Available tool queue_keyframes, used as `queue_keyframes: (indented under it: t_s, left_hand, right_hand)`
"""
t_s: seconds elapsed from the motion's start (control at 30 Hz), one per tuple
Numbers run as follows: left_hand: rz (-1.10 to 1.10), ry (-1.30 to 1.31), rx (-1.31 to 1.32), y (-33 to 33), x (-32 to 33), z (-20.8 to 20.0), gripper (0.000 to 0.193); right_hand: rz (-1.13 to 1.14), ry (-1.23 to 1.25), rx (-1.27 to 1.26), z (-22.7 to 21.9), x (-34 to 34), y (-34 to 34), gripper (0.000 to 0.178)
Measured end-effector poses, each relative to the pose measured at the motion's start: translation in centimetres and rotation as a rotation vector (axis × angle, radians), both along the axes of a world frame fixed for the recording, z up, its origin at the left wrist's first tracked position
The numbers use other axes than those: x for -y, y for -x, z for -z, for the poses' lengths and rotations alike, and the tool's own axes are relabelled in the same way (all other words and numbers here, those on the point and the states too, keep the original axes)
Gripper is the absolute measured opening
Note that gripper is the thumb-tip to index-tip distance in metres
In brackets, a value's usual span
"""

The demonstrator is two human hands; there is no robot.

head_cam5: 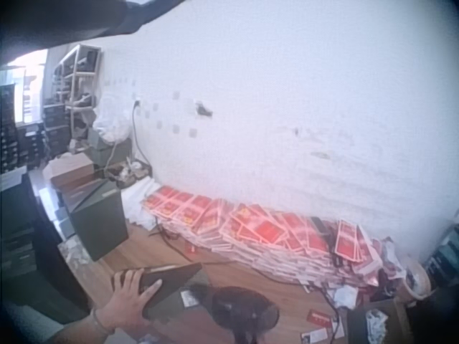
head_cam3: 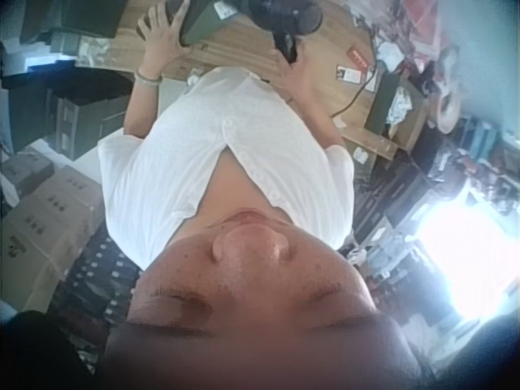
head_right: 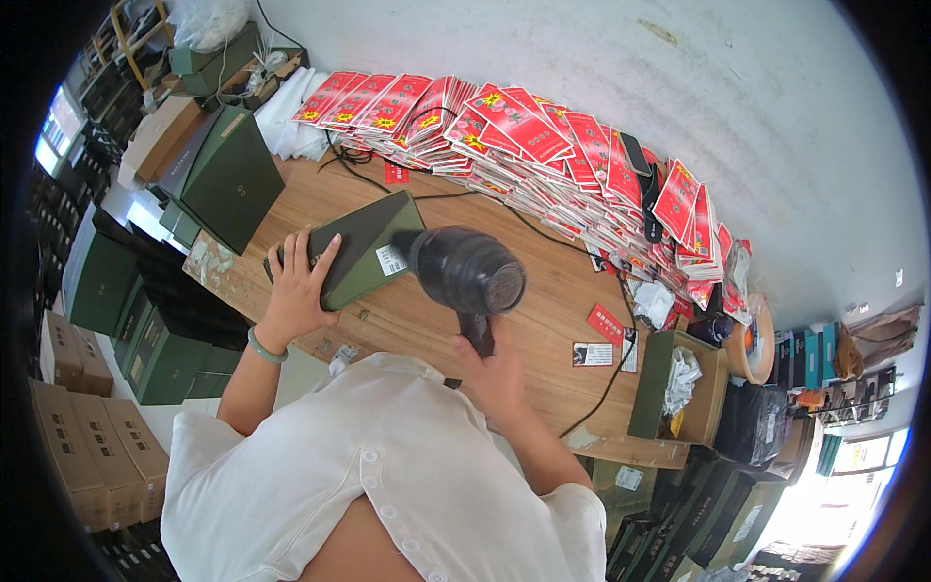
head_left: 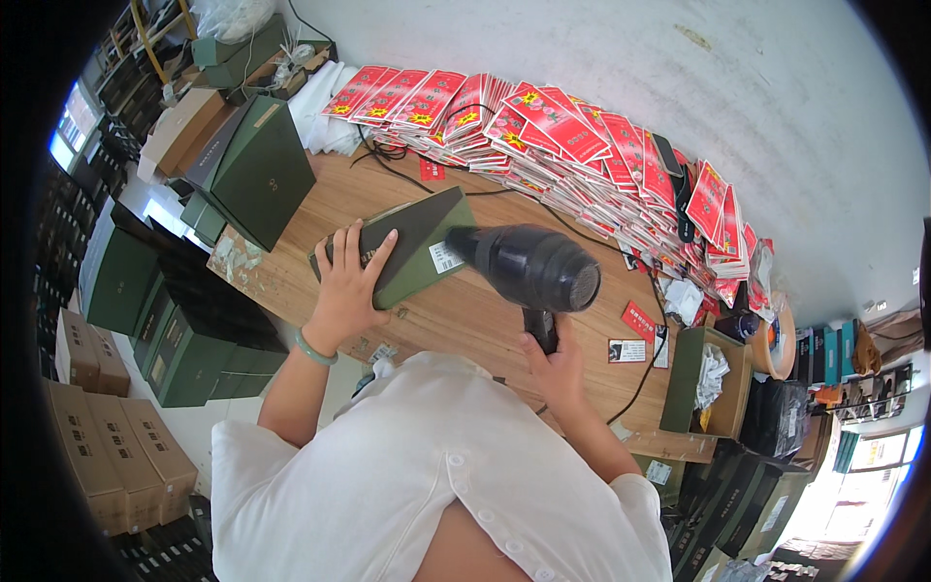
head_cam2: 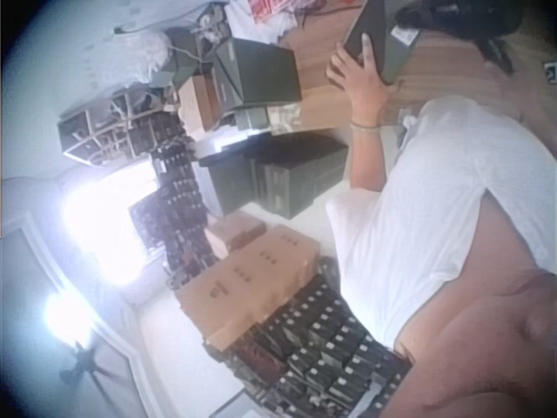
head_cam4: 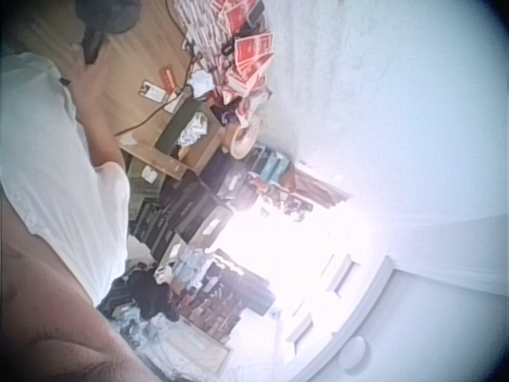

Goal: The person selects shipping labels from a box, places them on green shoe boxes, and packs shoes into the boxes with tissue paper and red cards. They then seal the boxes using a heat gun and stack them on a table.

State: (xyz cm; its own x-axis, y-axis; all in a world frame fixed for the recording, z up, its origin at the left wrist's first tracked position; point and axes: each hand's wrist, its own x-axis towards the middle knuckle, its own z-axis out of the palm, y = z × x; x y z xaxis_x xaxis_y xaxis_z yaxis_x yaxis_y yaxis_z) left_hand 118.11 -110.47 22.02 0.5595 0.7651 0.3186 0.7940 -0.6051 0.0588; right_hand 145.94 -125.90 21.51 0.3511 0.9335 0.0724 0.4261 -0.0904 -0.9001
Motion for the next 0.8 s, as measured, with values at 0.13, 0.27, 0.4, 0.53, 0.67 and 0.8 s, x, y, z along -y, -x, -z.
queue_keyframes:
  t_s: [0.13, 0.27, 0.4, 0.53, 0.67, 0.8]
  left_hand:
    - [-0.001, 0.005, 0.0, 0.0, 0.0, 0.0, 0.12]
    - [-0.002, 0.003, -0.005, 0.1, -0.1, 0.0, 0.119]
    - [0.004, -0.004, 0.004, 0.0, -0.2, 0.0, 0.119]
    - [-0.001, 0.009, -0.026, 0.0, -0.1, -0.1, 0.119]
    - [-0.007, 0.002, -0.027, 0.0, 0.0, 0.0, 0.119]
    - [0.005, -0.008, -0.006, 0.0, -0.1, -0.1, 0.119]
  right_hand:
    - [0.007, -0.063, -0.045, 0.6, 0.1, -0.3, 0.052]
    - [0.027, -0.052, -0.001, 1.2, 0.8, -0.8, 0.053]
    - [0.049, -0.002, -0.032, 1.2, 1.3, -1.0, 0.056]
    - [0.049, -0.053, 0.053, 1.0, 1.1, -0.7, 0.059]
    - [0.053, -0.02, -0.002, 0.7, 1.0, -0.7, 0.059]
    - [0.079, -0.068, -0.033, 2.0, 1.0, -1.5, 0.057]
